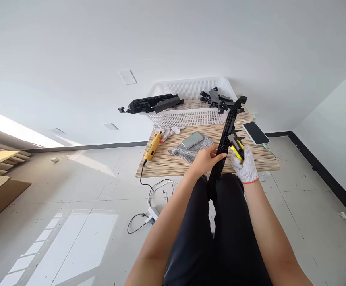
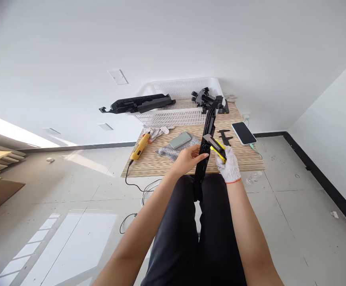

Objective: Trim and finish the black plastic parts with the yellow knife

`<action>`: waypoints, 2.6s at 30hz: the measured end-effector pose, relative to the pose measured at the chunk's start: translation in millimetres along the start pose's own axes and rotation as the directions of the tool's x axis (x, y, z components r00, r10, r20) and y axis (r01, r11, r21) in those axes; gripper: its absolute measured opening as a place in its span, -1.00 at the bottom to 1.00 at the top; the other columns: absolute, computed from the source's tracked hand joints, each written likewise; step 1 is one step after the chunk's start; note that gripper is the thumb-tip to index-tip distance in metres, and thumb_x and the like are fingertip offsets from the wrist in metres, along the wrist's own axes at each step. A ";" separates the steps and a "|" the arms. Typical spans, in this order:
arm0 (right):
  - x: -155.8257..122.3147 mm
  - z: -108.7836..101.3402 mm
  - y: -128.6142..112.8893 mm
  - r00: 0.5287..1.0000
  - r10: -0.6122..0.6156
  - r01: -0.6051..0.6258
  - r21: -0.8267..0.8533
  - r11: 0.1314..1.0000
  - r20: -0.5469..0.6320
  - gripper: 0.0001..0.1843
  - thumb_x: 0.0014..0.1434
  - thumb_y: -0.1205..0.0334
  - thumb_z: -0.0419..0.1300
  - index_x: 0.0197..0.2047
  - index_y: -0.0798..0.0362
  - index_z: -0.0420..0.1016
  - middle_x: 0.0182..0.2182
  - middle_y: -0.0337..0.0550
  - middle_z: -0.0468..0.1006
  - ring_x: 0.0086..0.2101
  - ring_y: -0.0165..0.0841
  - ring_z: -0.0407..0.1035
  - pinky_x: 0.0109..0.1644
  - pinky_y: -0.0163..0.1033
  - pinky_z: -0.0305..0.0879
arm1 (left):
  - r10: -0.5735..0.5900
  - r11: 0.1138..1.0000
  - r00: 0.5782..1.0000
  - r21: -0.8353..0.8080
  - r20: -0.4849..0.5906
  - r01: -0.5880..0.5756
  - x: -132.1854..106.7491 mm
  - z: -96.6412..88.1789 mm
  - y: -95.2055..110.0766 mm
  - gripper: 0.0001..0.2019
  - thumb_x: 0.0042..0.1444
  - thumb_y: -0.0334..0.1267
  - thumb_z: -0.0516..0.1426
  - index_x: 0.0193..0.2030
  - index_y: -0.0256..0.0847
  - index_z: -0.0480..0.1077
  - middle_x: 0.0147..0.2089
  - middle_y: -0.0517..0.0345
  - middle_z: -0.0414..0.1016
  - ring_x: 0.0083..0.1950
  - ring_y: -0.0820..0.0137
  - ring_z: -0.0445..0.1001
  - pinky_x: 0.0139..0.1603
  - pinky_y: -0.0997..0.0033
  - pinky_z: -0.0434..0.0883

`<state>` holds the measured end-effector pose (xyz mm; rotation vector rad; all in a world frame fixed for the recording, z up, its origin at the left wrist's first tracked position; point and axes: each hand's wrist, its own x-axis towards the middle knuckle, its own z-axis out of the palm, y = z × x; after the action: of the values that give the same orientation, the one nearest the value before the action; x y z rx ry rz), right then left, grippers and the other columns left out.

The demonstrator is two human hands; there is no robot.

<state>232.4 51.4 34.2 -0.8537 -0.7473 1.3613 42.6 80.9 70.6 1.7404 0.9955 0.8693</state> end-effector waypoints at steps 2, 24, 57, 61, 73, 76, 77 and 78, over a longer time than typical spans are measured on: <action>0.5 0.3 0.9 1.000 -0.001 0.001 -0.022 1.000 0.006 -0.31 0.03 -0.54 0.36 -0.20 -0.05 0.51 -0.74 -0.46 0.16 -0.74 -0.56 -0.17 -0.71 -0.37 -0.26 | 0.014 1.000 0.999 0.022 0.033 -0.015 -0.6 1.7 -1.0 -0.73 0.27 0.02 0.28 -0.11 -0.14 0.55 -0.19 0.10 0.71 -0.18 0.24 0.67 -0.12 0.25 0.57; -4.3 5.3 -1.8 1.000 0.008 -0.008 -0.049 0.999 -0.012 -0.24 0.05 -0.50 0.38 -0.03 0.00 0.54 -0.71 -0.50 0.14 -0.73 -0.54 -0.13 -0.68 -0.32 -0.28 | 0.008 0.999 0.998 0.049 -0.069 -0.004 -31.5 9.2 -23.7 -0.79 0.28 -0.08 0.26 -0.03 -0.09 0.54 -0.12 0.10 0.73 -0.12 0.20 0.69 -0.05 0.22 0.60; -3.7 2.5 -3.1 1.000 -0.011 0.009 -0.100 0.995 -0.026 -0.28 0.05 -0.49 0.38 -0.04 -0.04 0.55 -0.66 -0.45 0.18 -0.69 -0.53 -0.08 -0.67 -0.31 -0.24 | -0.051 0.998 0.995 -0.037 -0.090 0.048 -52.0 3.6 -30.6 -0.78 0.31 -0.13 0.24 0.01 -0.09 0.37 0.02 0.05 0.72 0.00 0.22 0.72 -0.05 0.28 0.61; -4.5 5.4 -3.8 1.000 -0.001 -0.001 -0.081 0.997 -0.027 -0.26 0.03 -0.48 0.39 -0.03 -0.01 0.54 -0.68 -0.47 0.19 -0.70 -0.54 -0.13 -0.66 -0.30 -0.30 | -0.043 0.999 0.995 0.002 -0.085 0.043 -50.8 0.4 -28.4 -0.75 0.34 -0.02 0.21 0.01 -0.11 0.43 0.05 0.05 0.72 0.07 0.20 0.70 -0.04 0.29 0.59; -4.9 7.5 -4.5 1.000 -0.006 0.003 -0.130 0.991 -0.021 -0.21 0.06 -0.53 0.33 0.04 -0.02 0.52 -0.69 -0.49 0.15 -0.70 -0.54 -0.15 -0.63 -0.31 -0.31 | -0.017 0.991 0.995 0.130 -0.098 0.030 -40.8 -22.0 -5.9 -0.74 0.27 0.01 0.24 -0.18 -0.16 0.53 -0.30 0.17 0.65 -0.27 0.34 0.58 -0.16 0.35 0.49; -10.5 7.2 -3.7 0.999 -0.047 0.044 -0.162 0.986 -0.013 -0.21 0.07 -0.55 0.31 0.03 -0.04 0.55 -0.66 -0.45 0.19 -0.69 -0.53 -0.11 -0.64 -0.30 -0.25 | -0.093 0.984 0.995 0.148 -0.024 0.096 -46.4 -19.4 -17.1 -0.74 0.25 -0.03 0.26 -0.08 -0.15 0.54 -0.19 0.11 0.70 -0.15 0.23 0.65 -0.08 0.28 0.53; -14.9 6.1 -4.2 0.998 -0.067 0.066 -0.169 0.983 -0.001 -0.22 0.07 -0.54 0.32 0.03 -0.04 0.57 -0.64 -0.42 0.23 -0.68 -0.52 -0.08 -0.64 -0.30 -0.22 | -0.114 0.983 0.993 0.143 0.001 0.113 -48.6 -18.5 -21.8 -0.74 0.24 -0.04 0.27 -0.07 -0.15 0.54 -0.17 0.10 0.71 -0.12 0.20 0.66 -0.05 0.24 0.54; -20.6 4.2 -5.5 0.996 -0.086 0.087 -0.171 0.981 0.014 -0.24 0.06 -0.52 0.34 0.02 -0.05 0.60 -0.60 -0.37 0.30 -0.66 -0.52 -0.04 -0.63 -0.30 -0.18 | -0.130 0.983 0.991 0.131 0.022 0.126 -50.5 -17.7 -26.5 -0.74 0.22 -0.04 0.28 -0.08 -0.15 0.53 -0.15 0.09 0.71 -0.11 0.17 0.67 -0.02 0.20 0.56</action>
<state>229.9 31.2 41.7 -0.9411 -0.9071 1.2357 -0.8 48.7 45.1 1.7704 1.1521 0.7083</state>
